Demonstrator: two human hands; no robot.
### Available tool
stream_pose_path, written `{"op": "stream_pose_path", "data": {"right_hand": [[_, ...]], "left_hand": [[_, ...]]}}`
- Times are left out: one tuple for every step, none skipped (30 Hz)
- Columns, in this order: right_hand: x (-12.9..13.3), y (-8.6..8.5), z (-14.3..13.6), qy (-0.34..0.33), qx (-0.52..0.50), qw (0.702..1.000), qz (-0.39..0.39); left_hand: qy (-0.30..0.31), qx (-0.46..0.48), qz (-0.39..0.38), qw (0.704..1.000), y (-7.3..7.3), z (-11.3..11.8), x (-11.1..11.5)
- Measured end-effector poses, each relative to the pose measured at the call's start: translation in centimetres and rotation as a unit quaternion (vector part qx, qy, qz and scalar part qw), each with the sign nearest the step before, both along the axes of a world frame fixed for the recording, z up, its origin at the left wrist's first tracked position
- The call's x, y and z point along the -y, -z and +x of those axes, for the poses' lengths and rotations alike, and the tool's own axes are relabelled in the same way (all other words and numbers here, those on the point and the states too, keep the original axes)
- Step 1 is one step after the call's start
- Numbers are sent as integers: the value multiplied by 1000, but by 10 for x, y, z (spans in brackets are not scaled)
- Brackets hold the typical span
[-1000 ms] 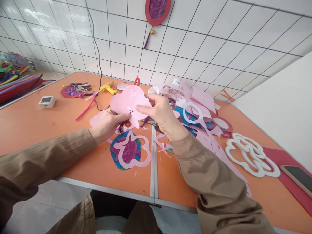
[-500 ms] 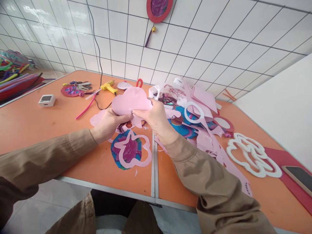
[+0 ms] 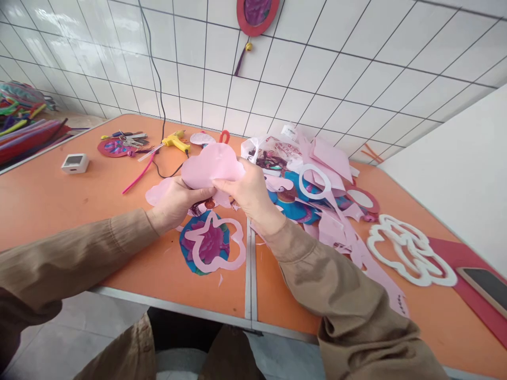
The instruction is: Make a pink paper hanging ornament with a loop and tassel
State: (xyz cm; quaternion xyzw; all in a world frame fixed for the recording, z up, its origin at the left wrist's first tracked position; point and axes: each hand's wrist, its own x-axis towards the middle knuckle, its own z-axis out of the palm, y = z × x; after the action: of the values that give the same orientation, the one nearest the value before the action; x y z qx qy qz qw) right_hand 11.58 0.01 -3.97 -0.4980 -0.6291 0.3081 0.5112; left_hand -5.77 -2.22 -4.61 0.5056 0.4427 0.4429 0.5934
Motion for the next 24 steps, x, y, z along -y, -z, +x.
{"op": "stream_pose_path", "data": {"right_hand": [[-1,1,0,-7,-10,1000,-6],[-2,3,0,-14,-23,1000,-14],[-3,4,0,-22,-36,999,-20],[-5,5,1,-29,-47,998,-21],[-7,6,2,-36,-56,998,-17],[-9,7,3,-42,-61,997,-8],[-11,8,4,-49,-63,997,4],[-12,9,6,-54,-63,996,16],[-14,11,7,-58,-60,996,27],[-15,13,8,-59,-55,996,38],[-16,15,9,-59,-48,996,47],[-17,17,10,-58,-40,996,55],[-18,19,10,-57,-32,996,63],[-20,21,11,-57,-23,996,71],[-21,24,12,-61,-15,995,80],[-23,26,13,-66,-5,993,93],[-25,27,15,-71,7,991,114],[-26,28,17,-69,24,987,144],[-27,28,19,-58,47,980,183],[-26,26,21,-34,76,970,229],[-24,22,22,-2,108,955,276],[-21,18,23,32,142,937,317],[-16,12,24,59,176,918,350],[-11,7,23,71,207,902,373]], "left_hand": [[4,2,-1,1000,-1,0,1],[10,10,-3,1000,-1,0,1],[19,23,-7,1000,-1,0,0],[29,37,-11,999,0,-1,-1],[40,49,-15,998,2,-1,-3],[50,59,-16,997,4,-2,-5],[60,67,-15,996,6,-3,-7],[70,71,-11,995,8,-4,-9],[78,74,-4,994,9,-5,-11],[82,72,2,994,11,-6,-12],[82,66,5,994,11,-6,-13],[77,57,3,995,11,-7,-13],[70,45,-2,996,10,-7,-13],[62,35,-8,997,9,-7,-12],[55,29,-14,998,8,-7,-11],[52,25,-18,998,7,-6,-10],[51,24,-20,998,7,-6,-10],[49,24,-21,998,8,-6,-10],[45,24,-21,998,9,-6,-11],[40,26,-21,999,10,-5,-12],[35,27,-21,999,12,-5,-13],[31,29,-20,999,14,-5,-14],[28,30,-18,999,15,-5,-15],[26,32,-17,999,16,-5,-16]]}}
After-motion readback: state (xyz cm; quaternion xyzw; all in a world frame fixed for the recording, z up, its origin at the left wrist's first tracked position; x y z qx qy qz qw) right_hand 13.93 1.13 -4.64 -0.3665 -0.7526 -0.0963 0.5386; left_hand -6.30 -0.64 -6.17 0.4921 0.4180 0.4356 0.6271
